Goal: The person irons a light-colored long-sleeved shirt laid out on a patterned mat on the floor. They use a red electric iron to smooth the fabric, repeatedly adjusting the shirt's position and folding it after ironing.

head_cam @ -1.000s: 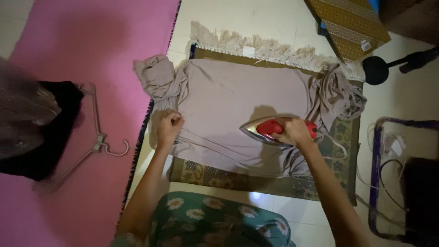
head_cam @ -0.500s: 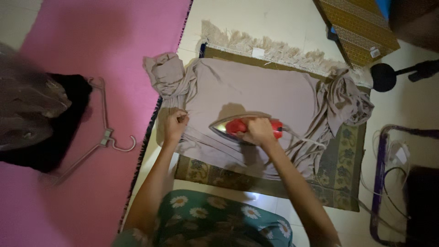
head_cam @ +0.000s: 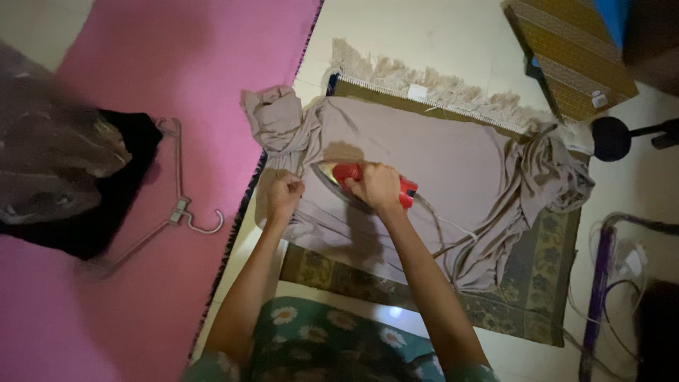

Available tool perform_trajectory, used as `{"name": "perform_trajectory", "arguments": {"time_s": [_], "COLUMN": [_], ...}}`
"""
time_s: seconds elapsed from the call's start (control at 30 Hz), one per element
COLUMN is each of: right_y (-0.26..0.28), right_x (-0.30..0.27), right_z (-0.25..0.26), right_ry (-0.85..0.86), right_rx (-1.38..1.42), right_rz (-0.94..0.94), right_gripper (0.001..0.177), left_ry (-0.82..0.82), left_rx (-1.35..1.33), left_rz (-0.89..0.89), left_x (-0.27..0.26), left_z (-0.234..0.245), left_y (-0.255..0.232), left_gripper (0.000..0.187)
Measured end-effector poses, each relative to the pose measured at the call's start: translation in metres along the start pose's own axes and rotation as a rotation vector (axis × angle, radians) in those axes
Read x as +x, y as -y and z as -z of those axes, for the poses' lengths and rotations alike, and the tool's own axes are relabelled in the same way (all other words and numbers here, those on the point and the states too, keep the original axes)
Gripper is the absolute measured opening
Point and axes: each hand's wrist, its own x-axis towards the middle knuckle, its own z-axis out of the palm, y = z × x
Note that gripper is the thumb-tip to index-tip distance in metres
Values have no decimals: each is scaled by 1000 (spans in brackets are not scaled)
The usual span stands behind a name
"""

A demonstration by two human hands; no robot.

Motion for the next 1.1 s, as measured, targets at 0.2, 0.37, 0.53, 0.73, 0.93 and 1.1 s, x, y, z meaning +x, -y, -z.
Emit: {"name": "perform_trajectory", "arguments": {"time_s": [0.2, 0.37, 0.53, 0.73, 0.93, 1.1], "right_y": [-7, -19, -23, -21, -7, -10], "right_x": [-3, -33, -73, -72, -46, -47], "right_z": [1, -6, 0, -1, -11, -15], "right_ry": [-8, 291, 116, 164, 69, 186], "right_rx": [-6, -181, 20, -57, -89, -68], "right_rz": [54, 51, 256, 182, 64, 81], "right_gripper": [45, 59, 52, 48, 54, 56], "left_ry": [-24, 28, -38, 3, -31, -35], "left_rx": [-89, -45, 43, -30, -26, -51], "left_rz": [-63, 109, -92, -67, -111, -38], "left_x": [6, -2, 0, 1, -3, 4], "left_z": [-12, -1, 1, 0, 3, -4], "left_y": [13, -6, -3, -1, -9, -1], "left_gripper": [8, 11, 11, 13, 5, 8]}}
